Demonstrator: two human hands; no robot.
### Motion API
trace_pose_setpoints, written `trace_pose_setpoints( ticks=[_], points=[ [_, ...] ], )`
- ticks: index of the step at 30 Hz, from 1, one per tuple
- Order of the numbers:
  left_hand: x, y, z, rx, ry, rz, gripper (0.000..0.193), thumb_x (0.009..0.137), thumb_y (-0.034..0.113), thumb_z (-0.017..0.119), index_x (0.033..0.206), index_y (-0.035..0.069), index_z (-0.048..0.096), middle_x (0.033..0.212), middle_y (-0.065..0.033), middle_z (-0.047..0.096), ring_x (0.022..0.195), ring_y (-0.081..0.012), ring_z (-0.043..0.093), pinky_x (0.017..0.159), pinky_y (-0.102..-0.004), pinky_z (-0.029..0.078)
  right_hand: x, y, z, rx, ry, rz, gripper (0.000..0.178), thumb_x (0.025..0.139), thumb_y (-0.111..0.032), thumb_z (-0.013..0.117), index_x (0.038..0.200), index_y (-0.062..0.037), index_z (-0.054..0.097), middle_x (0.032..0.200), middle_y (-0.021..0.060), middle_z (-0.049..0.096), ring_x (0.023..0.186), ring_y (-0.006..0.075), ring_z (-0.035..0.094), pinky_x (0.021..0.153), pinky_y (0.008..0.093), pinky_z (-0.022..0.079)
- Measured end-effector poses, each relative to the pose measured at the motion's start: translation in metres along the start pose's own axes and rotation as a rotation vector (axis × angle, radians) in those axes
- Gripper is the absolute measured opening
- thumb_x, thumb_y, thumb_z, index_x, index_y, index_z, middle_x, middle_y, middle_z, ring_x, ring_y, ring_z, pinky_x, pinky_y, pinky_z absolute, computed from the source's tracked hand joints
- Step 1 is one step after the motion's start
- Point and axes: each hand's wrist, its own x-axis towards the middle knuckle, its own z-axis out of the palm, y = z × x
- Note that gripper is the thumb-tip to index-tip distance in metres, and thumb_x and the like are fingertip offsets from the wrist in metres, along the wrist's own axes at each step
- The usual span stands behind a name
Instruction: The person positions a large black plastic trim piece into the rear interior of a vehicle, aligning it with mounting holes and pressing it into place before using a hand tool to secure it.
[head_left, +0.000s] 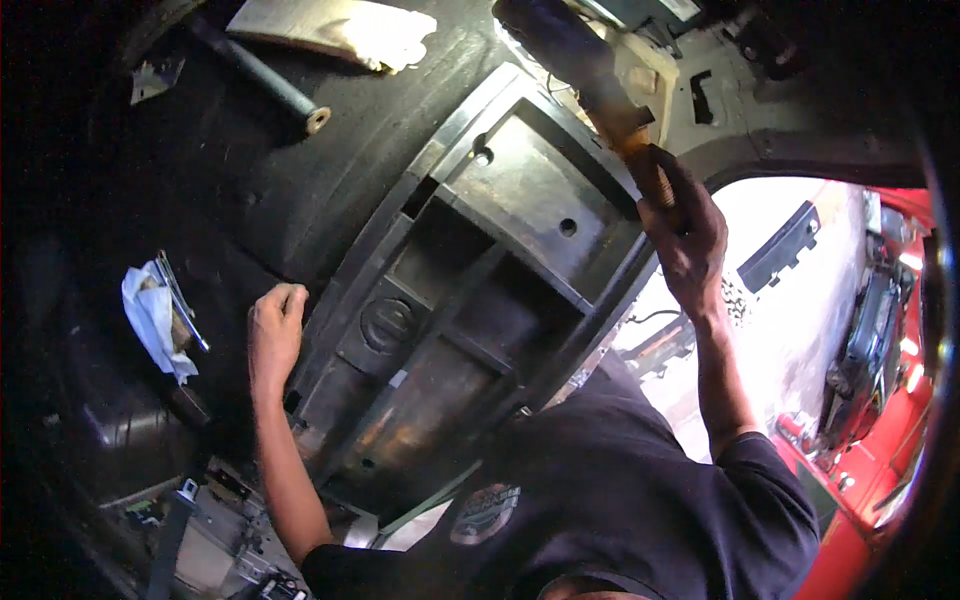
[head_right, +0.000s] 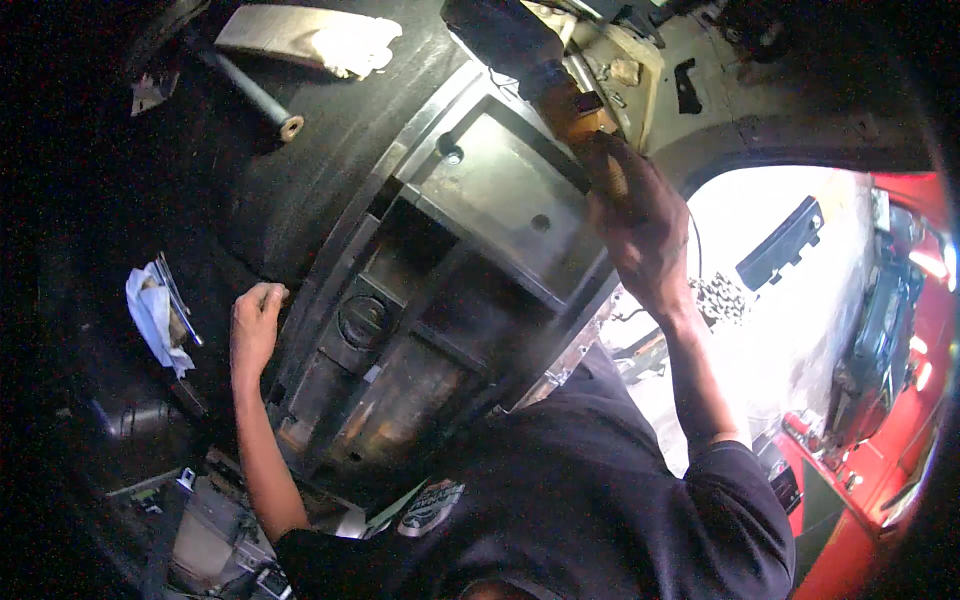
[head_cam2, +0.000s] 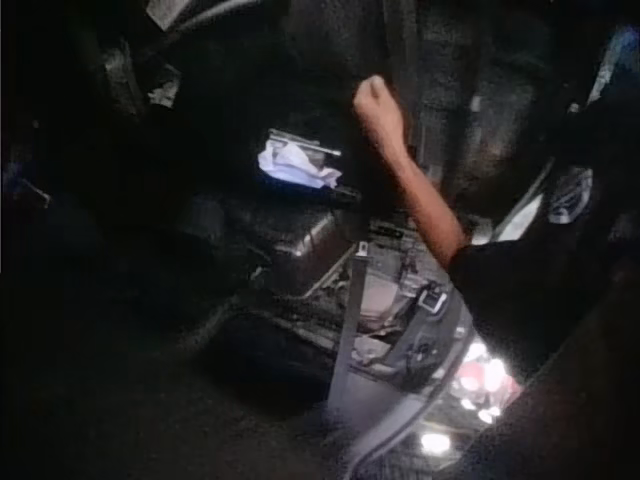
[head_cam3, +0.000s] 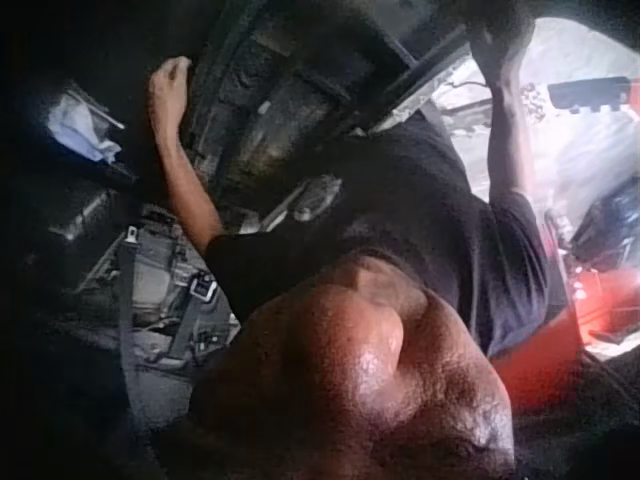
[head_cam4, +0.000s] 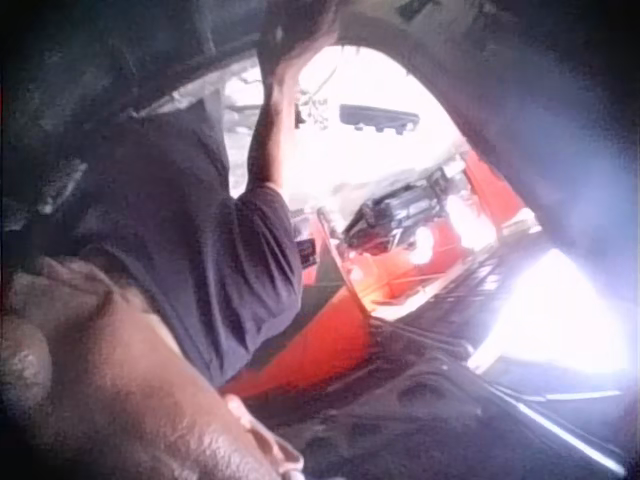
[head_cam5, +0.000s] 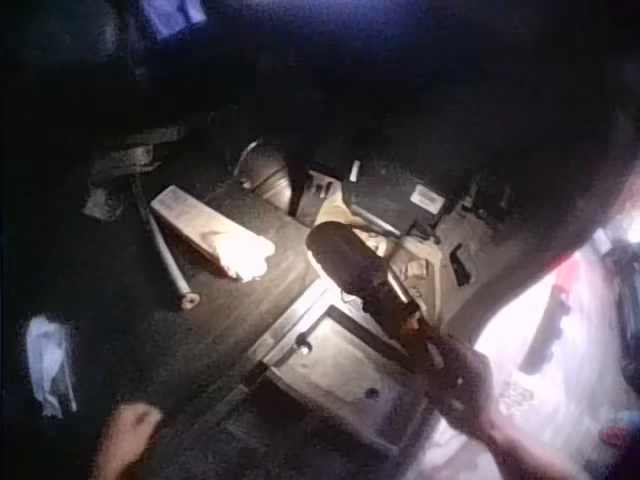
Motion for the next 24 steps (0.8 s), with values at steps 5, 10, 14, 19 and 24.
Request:
trace_pose_setpoints(
  ticks=[5,10,14,19,24],
  points=[
    [0.048,0.106,0.012,0.125,0.482,0.591,0.022,0.096,0.011,0.059,0.113,0.002,0.07,0.115,-0.0136,0.07,0.11,-0.0349,0.065,0.095,-0.0396,0.051,-0.007,0.019,-0.02,0.003,0.079,-0.046,0.044,0.085,-0.004,0.068,0.128,0.0002,0.06,0.108,0.0213,0.067,0.094,0.0338,0.068,0.082,0.0392,0.053],
    [0.15,0.205,0.034,0.666,0.548,1.029,0.041,0.096,0.013,0.056,0.137,0.013,0.058,0.146,-0.0076,0.052,0.141,-0.0358,0.038,0.115,-0.0582,0.029,-0.014,0.031,-0.04,0.022,0.168,-0.097,0.045,0.083,-0.003,0.068,0.127,0.0008,0.06,0.106,0.0202,0.067,0.095,0.0338,0.068,0.081,0.0389,0.052],
    [0.217,0.236,0.048,0.883,0.431,1.075,0.055,0.096,0.017,0.055,0.149,0.027,0.045,0.156,-0.0027,0.038,0.146,-0.0352,0.03,0.116,-0.063,0.024,-0.025,0.042,-0.063,0.022,0.129,-0.038,0.047,0.082,-0.002,0.068,0.128,0.0,0.059,0.107,0.0188,0.066,0.094,0.0329,0.067,0.082,0.0387,0.052],
    [0.235,0.255,0.062,0.982,0.319,1.04,0.053,0.096,0.018,0.056,0.146,0.035,0.048,0.163,-0.0086,0.022,0.147,-0.0387,0.026,0.113,-0.0714,0.02,-0.038,0.075,-0.07,0.097,0.084,-0.017,0.05,0.08,-0.001,0.068,0.129,0.0011,0.059,0.107,0.0192,0.066,0.093,0.0338,0.066,0.082,0.0383,0.052],
    [0.244,0.254,0.078,1.084,0.402,0.983,0.048,0.098,0.019,0.049,0.142,0.038,0.053,0.164,-0.0113,0.017,0.149,-0.0406,0.022,0.109,-0.0781,0.016,-0.035,0.091,-0.064,0.101,0.149,-0.081,0.05,0.08,0.0,0.065,0.128,0.0006,0.058,0.113,0.0213,0.065,0.099,0.0396,0.066,0.083,0.0433,0.054]
  ],
)
